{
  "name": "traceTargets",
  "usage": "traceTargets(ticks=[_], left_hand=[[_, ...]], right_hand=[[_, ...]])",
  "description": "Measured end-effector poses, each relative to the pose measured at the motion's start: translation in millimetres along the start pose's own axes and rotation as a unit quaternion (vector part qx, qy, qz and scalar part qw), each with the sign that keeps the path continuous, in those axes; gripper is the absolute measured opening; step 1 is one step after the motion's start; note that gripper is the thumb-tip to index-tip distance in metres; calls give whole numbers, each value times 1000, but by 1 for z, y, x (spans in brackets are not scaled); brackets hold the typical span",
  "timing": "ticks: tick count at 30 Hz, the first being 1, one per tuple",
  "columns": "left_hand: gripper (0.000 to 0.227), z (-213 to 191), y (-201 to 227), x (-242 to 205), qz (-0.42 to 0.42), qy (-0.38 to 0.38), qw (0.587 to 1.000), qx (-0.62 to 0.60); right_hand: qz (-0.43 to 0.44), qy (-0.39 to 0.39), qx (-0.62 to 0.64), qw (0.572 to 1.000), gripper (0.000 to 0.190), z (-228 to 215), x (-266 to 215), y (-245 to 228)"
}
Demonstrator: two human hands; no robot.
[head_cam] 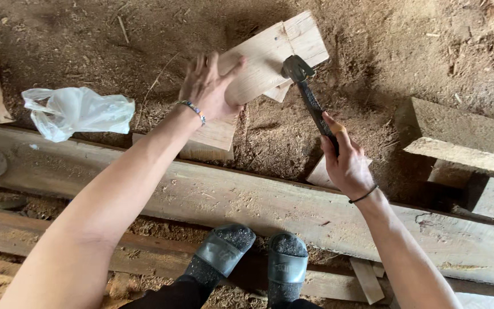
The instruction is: The person assembles small wooden components by hand, aligning pieces and using a hammer to drive small nails into the joints.
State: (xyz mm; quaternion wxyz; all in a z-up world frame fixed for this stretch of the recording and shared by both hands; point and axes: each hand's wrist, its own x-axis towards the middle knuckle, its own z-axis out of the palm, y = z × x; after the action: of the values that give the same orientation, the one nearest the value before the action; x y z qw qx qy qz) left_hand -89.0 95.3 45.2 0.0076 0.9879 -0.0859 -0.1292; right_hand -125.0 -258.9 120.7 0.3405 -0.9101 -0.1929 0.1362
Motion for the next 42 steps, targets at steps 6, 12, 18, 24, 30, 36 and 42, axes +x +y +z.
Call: traceTargets(ticks=[6,12,18,24,30,36,42], left_hand=[[132,-6,2,3,-12,-54,997,-51],[136,-10,0,6,-7,-59,998,-36],[130,-13,3,4,-5,-56,998,-34],[134,-18,9,4,-17,-88,995,-41],[138,-8,4,8,-12,-78,997,-3],[135,0,3,12,-10,-59,998,38],[130,-20,1,2,-7,-31,998,-46]], right_hand=[[-55,68,45,995,40,-12,-11,-5],[-97,161,-117,975,36,37,-8,17],[138,-68,-16,988,36,6,-5,1],[-86,120,75,986,34,-16,-5,-4],[-115,173,15,978,31,26,-3,19],[213,-91,12,973,45,17,-2,-4],[63,13,171,983,43,5,-43,16]])
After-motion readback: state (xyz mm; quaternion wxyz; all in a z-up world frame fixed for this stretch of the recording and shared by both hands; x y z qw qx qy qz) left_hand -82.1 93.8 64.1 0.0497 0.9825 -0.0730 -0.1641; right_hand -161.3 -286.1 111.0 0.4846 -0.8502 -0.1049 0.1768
